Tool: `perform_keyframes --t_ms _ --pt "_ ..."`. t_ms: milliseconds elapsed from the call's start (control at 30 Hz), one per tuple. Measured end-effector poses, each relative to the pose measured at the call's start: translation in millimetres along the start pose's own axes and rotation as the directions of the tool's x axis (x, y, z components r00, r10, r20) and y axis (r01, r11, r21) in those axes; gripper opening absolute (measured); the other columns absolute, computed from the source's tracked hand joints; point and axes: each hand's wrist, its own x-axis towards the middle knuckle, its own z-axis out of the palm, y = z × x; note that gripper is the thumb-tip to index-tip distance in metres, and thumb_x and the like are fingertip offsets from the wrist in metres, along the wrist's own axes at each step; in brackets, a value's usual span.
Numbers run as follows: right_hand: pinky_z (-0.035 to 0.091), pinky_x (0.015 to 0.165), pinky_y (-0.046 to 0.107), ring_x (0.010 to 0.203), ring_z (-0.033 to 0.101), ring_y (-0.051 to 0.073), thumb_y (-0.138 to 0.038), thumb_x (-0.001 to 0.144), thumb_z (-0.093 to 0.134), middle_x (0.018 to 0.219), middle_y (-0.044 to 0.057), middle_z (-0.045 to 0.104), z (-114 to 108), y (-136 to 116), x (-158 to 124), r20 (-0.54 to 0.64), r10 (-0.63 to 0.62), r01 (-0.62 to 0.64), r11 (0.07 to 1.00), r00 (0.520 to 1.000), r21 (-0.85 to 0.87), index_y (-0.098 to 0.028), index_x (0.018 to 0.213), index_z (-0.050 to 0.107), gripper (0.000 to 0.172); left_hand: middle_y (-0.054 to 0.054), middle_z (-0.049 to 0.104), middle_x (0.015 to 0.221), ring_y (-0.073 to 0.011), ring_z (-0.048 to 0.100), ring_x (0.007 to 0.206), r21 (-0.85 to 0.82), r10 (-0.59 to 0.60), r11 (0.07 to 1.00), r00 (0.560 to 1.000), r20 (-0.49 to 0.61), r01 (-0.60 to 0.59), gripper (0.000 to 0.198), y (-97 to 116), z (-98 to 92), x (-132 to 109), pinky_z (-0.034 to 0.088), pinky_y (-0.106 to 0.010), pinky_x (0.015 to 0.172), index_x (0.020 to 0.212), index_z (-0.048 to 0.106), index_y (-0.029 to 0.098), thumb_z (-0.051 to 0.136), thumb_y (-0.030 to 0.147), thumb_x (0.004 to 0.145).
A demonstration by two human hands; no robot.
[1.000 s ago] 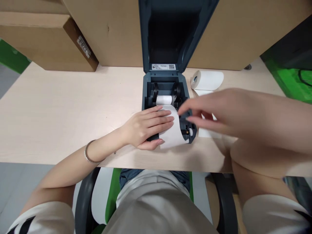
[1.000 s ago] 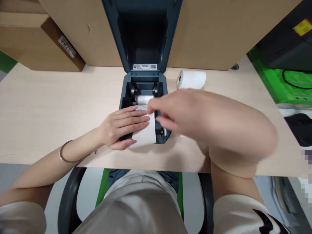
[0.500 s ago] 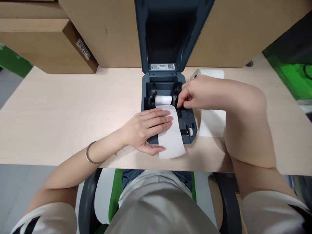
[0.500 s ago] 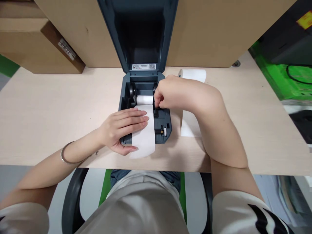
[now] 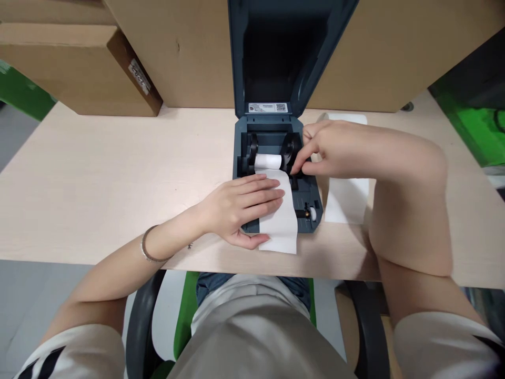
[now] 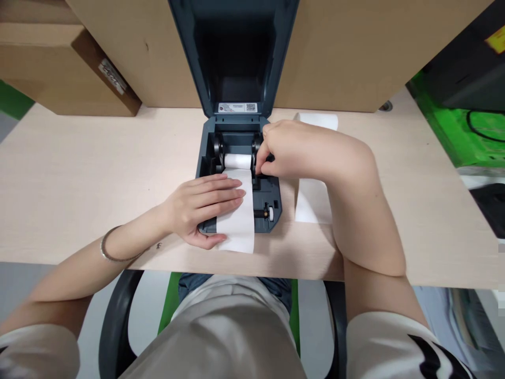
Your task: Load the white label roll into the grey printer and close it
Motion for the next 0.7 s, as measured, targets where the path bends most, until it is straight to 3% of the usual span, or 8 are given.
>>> perform_keyframes --t_ms 233,433,567,633,700 --pt "0.045 0.075 0.034 0.086 0.062 0.024 -0.028 0.090 0.055 0.089 0.006 0.072 -1 0 1 0.004 0.003 -0.003 1.000 1.000 0.001 -0.031 0.092 0.087 0.033 -0.017 0.081 0.124 -0.0337 0.076 0.127 0.018 0.015 1.000 1.000 -0.007 -0.015 0.055 1 -0.6 2 0.064 -0.049 0.113 0.129 0.067 0.007 0.060 0.050 0.096" --pt "0.045 0.074 0.034 0.074 0.062 0.020 -0.027 0.088 0.054 0.083 0.003 0.075 3 10 1 0.001 -0.110 0.109 0.991 0.994 0.075 -0.033 0.098 0.086 0.035 -0.017 0.081 0.126 -0.0330 0.075 0.129 0.040 0.029 0.999 1.000 0.006 -0.029 0.056 -1 -0.4 1 0.063 -0.049 0.114 0.131 0.066 0.008 0.058 0.051 0.097" --pt "0.048 0.074 0.037 0.076 0.064 0.022 -0.032 0.085 0.056 0.094 0.004 0.076 -6 8 -4 -0.129 -0.042 0.057 0.992 0.991 0.114 -0.029 0.093 0.083 0.028 -0.016 0.081 0.125 -0.0288 0.075 0.127 0.159 0.104 0.982 0.995 0.008 -0.104 0.052 2 -0.3 1 0.063 -0.045 0.112 0.127 0.069 0.009 0.050 0.050 0.102" --pt "0.051 0.081 0.039 0.086 0.066 0.024 -0.032 0.087 0.056 0.111 0.009 0.074 -9 10 -3 -0.352 0.043 0.011 0.989 0.935 0.150 -0.025 0.101 0.079 0.028 -0.012 0.082 0.121 -0.0253 0.078 0.119 0.265 0.235 0.938 0.972 -0.013 -0.223 0.042 4 0.8 2 0.066 -0.041 0.105 0.120 0.072 0.011 0.052 0.044 0.103" --pt "0.052 0.097 0.039 0.109 0.066 0.027 -0.034 0.093 0.051 0.135 0.016 0.066 -9 16 5 -0.595 0.146 -0.018 0.976 0.790 0.216 -0.023 0.125 0.070 0.039 -0.006 0.083 0.116 -0.0209 0.078 0.110 0.353 0.381 0.869 0.924 -0.031 -0.346 0.028 5 2.7 3 0.066 -0.035 0.098 0.115 0.075 0.016 0.064 0.037 0.101"
